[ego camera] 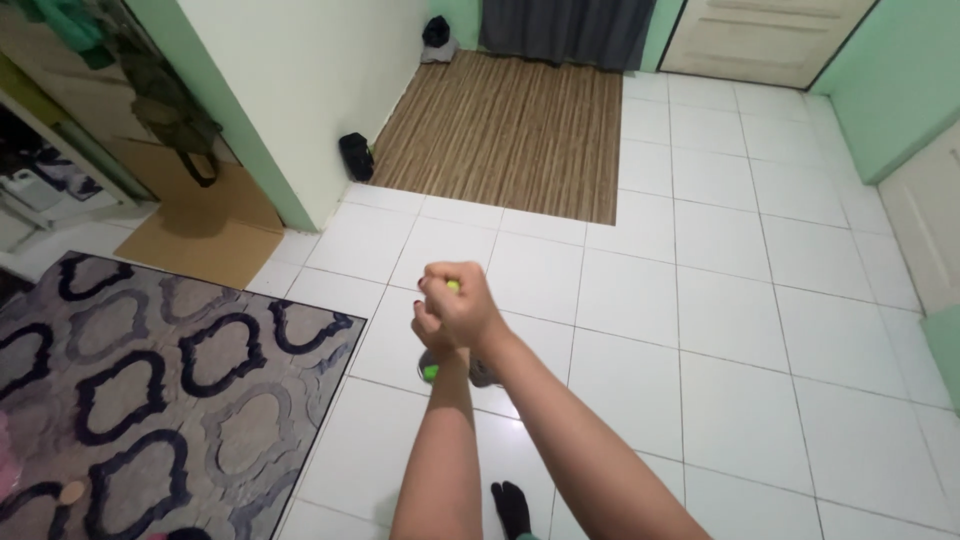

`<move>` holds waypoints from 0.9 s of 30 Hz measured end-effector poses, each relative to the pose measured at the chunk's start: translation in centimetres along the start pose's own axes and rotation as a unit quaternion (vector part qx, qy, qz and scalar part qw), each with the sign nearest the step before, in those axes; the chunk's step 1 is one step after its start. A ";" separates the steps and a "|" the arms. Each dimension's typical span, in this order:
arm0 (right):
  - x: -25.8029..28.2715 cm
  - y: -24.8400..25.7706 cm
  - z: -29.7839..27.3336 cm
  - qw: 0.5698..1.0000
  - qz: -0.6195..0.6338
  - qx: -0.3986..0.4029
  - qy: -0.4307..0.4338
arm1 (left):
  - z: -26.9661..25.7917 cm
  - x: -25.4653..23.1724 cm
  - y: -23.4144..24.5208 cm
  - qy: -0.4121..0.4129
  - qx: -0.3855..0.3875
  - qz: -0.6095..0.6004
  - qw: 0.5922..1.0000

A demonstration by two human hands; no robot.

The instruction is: The person is mopping a white tiled floor in a hallway area using a green mop.

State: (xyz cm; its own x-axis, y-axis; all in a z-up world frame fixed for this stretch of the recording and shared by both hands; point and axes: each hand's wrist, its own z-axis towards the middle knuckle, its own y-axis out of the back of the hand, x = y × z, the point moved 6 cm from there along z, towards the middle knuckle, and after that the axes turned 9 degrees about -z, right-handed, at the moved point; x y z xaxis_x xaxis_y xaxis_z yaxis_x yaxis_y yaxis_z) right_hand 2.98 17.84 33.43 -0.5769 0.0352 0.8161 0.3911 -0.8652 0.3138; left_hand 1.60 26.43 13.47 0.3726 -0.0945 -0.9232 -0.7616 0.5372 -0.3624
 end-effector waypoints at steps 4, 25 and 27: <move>-2.9 -0.2 1.4 0.997 0.052 -0.001 -0.053 | 6.2 14.2 -0.8 -0.251 0.066 0.124 0.958; -12.3 -3.7 6.1 0.997 0.039 0.068 -0.019 | 14.5 20.7 -3.8 0.179 0.249 -0.427 0.851; -9.9 -3.4 6.7 0.993 0.087 0.075 -0.036 | 14.1 16.9 -2.7 -0.031 0.199 -0.199 0.959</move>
State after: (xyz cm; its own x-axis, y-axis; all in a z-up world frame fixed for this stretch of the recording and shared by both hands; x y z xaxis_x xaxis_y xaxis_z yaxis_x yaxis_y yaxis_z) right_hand 12.14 23.79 27.53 -0.4403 -0.0690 0.8952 0.5857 -0.7777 0.2282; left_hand 17.42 35.23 0.70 0.6314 -0.3151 -0.7086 -0.2949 0.7475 -0.5952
